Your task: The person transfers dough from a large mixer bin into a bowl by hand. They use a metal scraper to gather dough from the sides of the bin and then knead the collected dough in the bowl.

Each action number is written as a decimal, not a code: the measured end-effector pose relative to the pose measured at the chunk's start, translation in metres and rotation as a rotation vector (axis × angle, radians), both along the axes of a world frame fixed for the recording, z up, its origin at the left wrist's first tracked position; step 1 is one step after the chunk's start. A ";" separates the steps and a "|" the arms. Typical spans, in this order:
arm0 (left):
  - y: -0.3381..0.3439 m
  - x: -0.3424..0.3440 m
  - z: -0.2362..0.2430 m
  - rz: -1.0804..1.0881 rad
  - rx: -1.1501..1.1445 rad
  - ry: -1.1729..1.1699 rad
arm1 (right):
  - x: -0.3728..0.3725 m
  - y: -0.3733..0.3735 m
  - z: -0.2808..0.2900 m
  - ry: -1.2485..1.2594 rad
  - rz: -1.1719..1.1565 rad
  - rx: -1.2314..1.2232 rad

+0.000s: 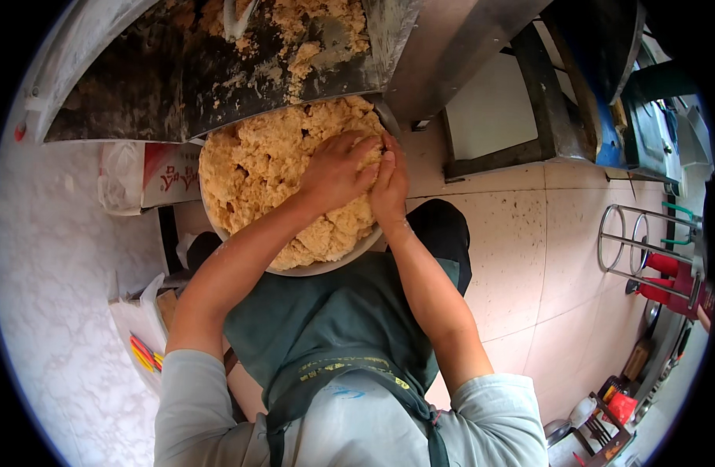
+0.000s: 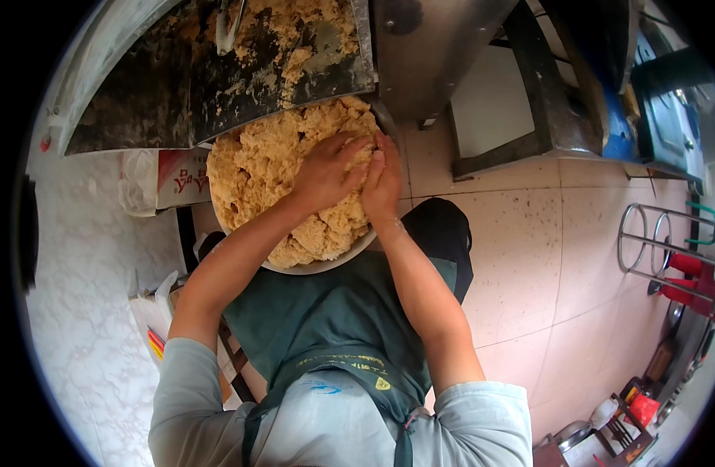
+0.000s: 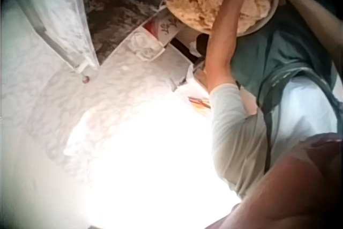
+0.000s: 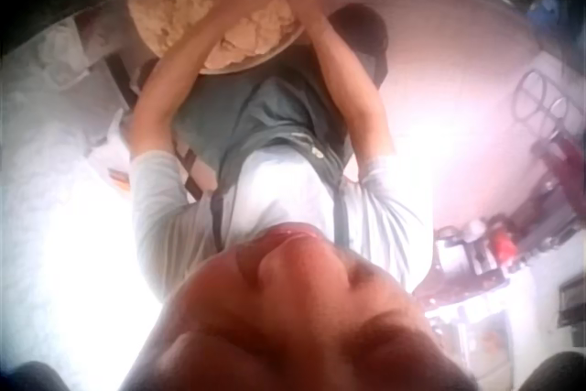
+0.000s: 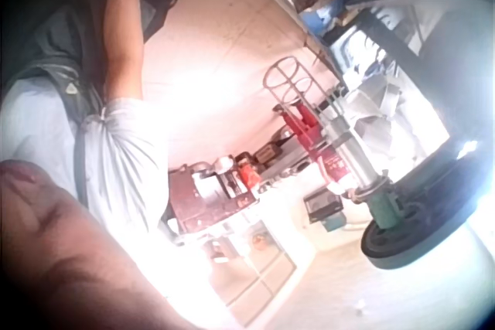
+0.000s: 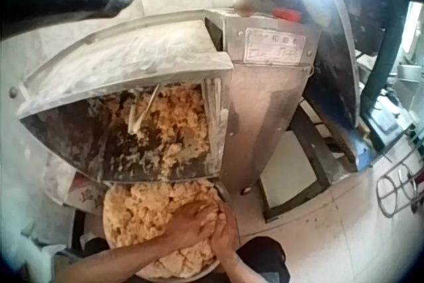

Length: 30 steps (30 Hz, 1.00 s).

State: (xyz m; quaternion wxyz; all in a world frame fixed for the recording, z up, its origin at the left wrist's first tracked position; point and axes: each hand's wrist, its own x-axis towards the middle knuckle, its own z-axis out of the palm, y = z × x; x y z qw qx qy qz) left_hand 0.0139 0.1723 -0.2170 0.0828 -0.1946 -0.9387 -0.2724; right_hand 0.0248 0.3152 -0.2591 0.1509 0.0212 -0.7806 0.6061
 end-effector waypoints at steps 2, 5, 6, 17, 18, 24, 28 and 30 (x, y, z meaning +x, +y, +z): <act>0.001 0.000 0.005 -0.008 -0.011 -0.012 | -0.001 0.000 -0.003 0.017 -0.005 -0.001; 0.000 -0.002 0.004 -0.014 0.002 -0.047 | -0.003 -0.002 -0.004 -0.019 0.019 -0.129; 0.000 -0.001 0.003 -0.013 0.011 -0.060 | -0.002 -0.002 -0.004 -0.030 0.018 -0.103; -0.013 -0.009 0.010 0.006 0.109 -0.009 | -0.012 0.009 -0.006 -0.117 0.139 -0.078; -0.017 -0.011 0.014 0.019 0.133 0.020 | -0.013 0.009 -0.006 -0.106 0.139 -0.078; -0.080 -0.114 0.050 0.012 -0.115 0.329 | -0.010 0.007 -0.011 -0.036 0.110 -0.078; -0.112 -0.146 0.047 -0.055 -0.262 0.257 | -0.011 0.003 -0.014 -0.027 0.090 -0.043; -0.111 -0.142 0.052 -0.045 -0.354 0.095 | -0.012 0.007 -0.016 -0.026 0.080 -0.038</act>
